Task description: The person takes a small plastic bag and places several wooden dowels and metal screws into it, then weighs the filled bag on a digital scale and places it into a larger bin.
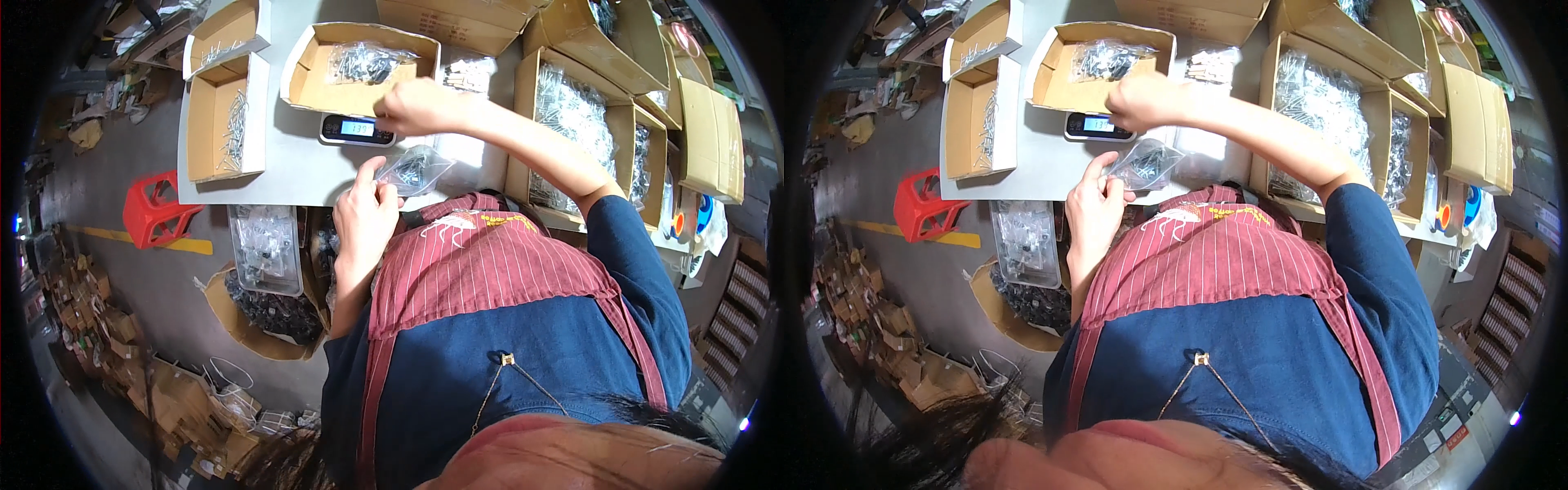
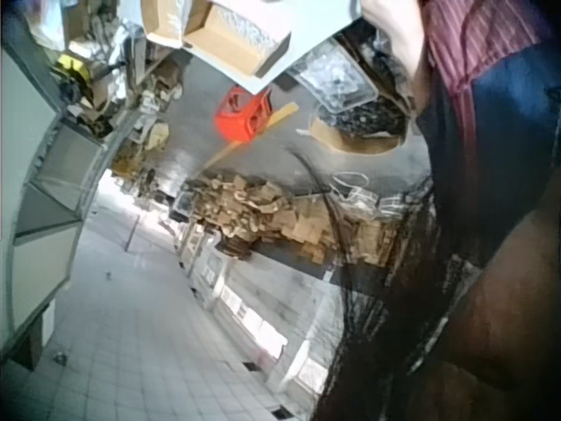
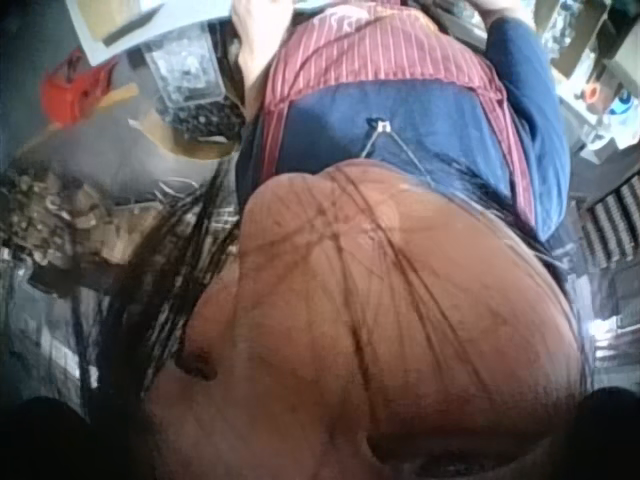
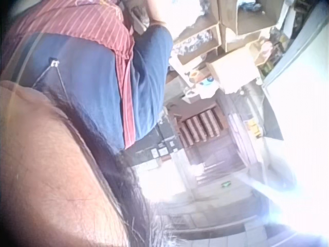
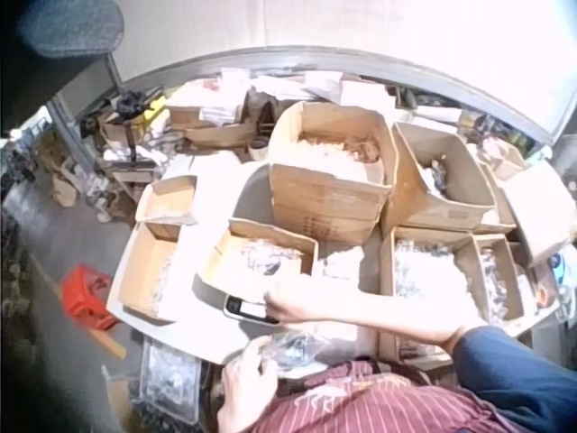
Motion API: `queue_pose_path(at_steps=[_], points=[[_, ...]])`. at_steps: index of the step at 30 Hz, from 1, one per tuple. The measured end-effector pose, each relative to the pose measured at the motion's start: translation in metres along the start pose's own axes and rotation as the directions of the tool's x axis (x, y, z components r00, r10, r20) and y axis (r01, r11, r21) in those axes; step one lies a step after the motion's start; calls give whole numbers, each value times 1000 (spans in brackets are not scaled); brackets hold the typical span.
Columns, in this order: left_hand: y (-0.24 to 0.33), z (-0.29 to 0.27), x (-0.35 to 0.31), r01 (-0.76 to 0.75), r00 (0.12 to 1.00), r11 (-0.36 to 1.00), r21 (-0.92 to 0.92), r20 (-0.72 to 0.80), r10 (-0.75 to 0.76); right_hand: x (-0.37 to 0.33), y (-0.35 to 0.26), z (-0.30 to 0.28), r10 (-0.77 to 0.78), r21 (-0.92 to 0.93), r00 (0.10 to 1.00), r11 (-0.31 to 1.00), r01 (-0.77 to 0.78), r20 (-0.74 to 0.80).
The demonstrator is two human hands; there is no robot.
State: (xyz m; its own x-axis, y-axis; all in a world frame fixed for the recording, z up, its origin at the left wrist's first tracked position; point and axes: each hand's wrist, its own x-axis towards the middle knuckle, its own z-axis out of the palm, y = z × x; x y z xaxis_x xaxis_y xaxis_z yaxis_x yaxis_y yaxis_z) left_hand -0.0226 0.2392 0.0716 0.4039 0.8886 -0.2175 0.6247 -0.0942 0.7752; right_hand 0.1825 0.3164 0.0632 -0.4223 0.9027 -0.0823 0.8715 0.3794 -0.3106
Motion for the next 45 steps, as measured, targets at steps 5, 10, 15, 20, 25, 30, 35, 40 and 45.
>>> queue_pose_path(at_steps=[5, 10, 15, 20, 25, 30, 35, 40, 45], points=[[7, 15, 16, -77, 996, 996, -46, -43, 75, 39, 48, 19, 178, -77, 953, 976, -203, -247], [14, 23, 29, -120, 993, 993, -9, -8, 120, 52, 70, 60, 74, -235, 884, 951, -203, -462], [-5, 18, 26, -73, 997, 983, -168, -30, 69, 47, 81, 26, 321, 341, 911, 913, -225, -258], [-14, 7, 22, -39, 999, 955, -293, -19, 35, 13, 75, -10, 359, 920, 931, 341, -195, 65], [-7, 8, 28, -40, 999, 950, -309, -34, 31, -25, 42, -49, 195, 981, 969, 91, -171, 151], [-1, 7, 36, -18, 1000, 948, -316, -9, 16, -44, 28, -54, -19, 982, 989, 127, -141, 144], [-10, 5, 35, 23, 1000, 933, -359, 14, -19, -50, 11, -51, -137, 926, 962, 331, -181, 237], [-11, 7, 32, -7, 1000, 913, -407, -3, 6, -8, 51, -17, 221, 622, 954, 782, -50, -201], [-9, 9, 26, -43, 999, 922, -384, -35, 32, 42, 71, 24, 321, 7, 933, 946, -324, -165]])
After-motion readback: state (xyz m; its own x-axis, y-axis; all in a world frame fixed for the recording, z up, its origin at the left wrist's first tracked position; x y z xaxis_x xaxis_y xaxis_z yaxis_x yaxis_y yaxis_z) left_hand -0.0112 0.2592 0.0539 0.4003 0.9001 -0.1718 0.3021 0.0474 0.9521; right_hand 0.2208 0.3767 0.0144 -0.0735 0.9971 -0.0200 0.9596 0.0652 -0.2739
